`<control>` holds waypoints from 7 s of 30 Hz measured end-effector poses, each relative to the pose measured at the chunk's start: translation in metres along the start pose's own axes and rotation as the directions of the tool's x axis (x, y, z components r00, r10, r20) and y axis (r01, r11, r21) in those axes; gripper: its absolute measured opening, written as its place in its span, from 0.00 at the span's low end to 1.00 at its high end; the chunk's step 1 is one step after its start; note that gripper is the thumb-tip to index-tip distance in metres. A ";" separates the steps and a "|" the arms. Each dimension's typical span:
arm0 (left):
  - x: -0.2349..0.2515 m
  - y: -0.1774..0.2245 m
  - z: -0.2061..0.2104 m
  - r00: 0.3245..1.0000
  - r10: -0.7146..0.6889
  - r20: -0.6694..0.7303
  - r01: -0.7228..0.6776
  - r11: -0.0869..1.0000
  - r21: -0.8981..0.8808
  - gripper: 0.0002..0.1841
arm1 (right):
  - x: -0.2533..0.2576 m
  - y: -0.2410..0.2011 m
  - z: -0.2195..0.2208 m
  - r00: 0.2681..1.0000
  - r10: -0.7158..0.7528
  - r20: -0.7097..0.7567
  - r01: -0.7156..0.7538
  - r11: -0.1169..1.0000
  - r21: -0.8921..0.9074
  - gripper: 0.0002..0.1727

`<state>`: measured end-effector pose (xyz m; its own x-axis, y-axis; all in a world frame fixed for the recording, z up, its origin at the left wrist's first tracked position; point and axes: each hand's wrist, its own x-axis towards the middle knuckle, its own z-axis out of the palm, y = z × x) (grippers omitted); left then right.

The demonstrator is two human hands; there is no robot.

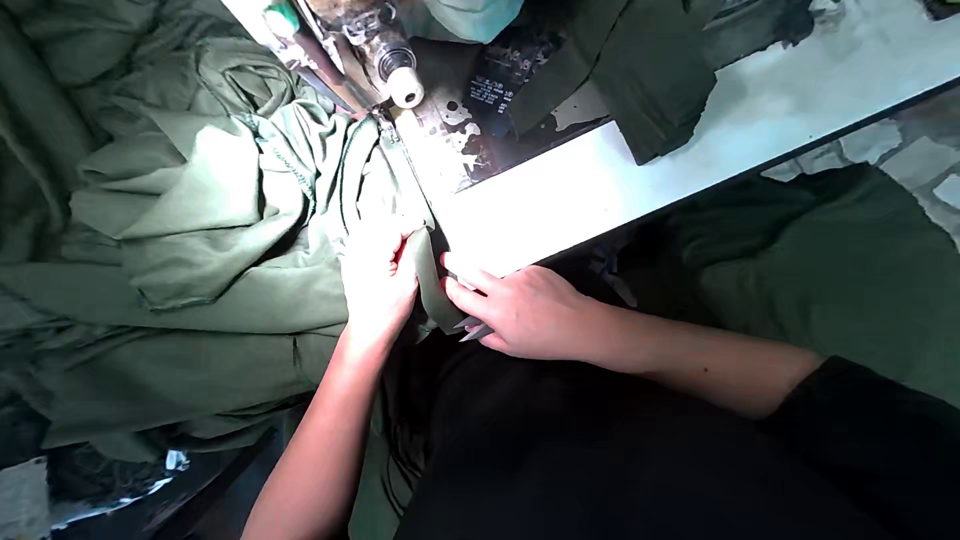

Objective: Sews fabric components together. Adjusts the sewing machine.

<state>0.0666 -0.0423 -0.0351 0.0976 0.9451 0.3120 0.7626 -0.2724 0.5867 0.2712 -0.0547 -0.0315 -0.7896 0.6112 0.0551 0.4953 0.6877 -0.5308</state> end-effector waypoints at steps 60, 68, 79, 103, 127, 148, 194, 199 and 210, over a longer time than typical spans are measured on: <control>0.059 -0.046 -0.001 0.936 0.307 0.171 -0.343 0.904 0.254 0.24 | 0.067 0.029 -0.040 0.992 0.069 0.105 -0.055 0.990 -0.131 0.08; 0.075 -0.047 -0.004 0.941 0.227 0.252 -0.299 0.905 0.302 0.24 | 0.089 0.025 -0.042 0.977 0.207 0.045 -0.209 0.976 0.063 0.19; 0.015 -0.046 -0.029 0.902 0.359 0.240 -0.410 0.886 0.215 0.18 | 0.044 0.042 -0.075 0.846 0.490 -0.211 -0.517 0.850 -0.099 0.22; 0.052 0.051 -0.108 0.615 -0.296 0.731 -0.387 0.694 0.607 0.10 | 0.037 0.008 -0.011 0.936 0.035 -0.351 0.077 0.951 0.301 0.15; 0.031 0.024 -0.077 0.691 0.313 0.652 -0.356 0.932 -0.069 0.14 | 0.004 0.002 0.020 0.924 -0.187 -0.333 0.187 0.982 -0.032 0.03; -0.018 -0.021 -0.022 0.853 0.303 0.426 -0.415 0.887 0.201 0.27 | -0.054 0.070 0.032 0.803 0.252 0.541 -0.379 0.915 0.137 0.25; 0.081 0.035 0.044 0.750 0.505 0.426 -0.574 0.818 0.040 0.11 | 0.014 -0.001 -0.011 0.998 -0.024 0.058 0.018 0.996 0.092 0.12; 0.097 0.028 0.046 0.683 0.596 0.422 -0.648 0.761 -0.025 0.10 | 0.017 -0.002 -0.014 0.990 -0.006 0.141 -0.010 0.994 0.110 0.13; 0.057 0.035 -0.021 0.745 0.612 0.264 -0.638 0.770 0.017 0.11 | 0.012 -0.001 -0.014 0.995 0.013 0.100 -0.019 0.998 0.065 0.16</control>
<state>0.0852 -0.0015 0.0190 0.7082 0.5853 0.3948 0.5354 -0.8098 0.2400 0.2661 -0.0423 -0.0183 -0.8152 0.5780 -0.0362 0.4860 0.6488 -0.5855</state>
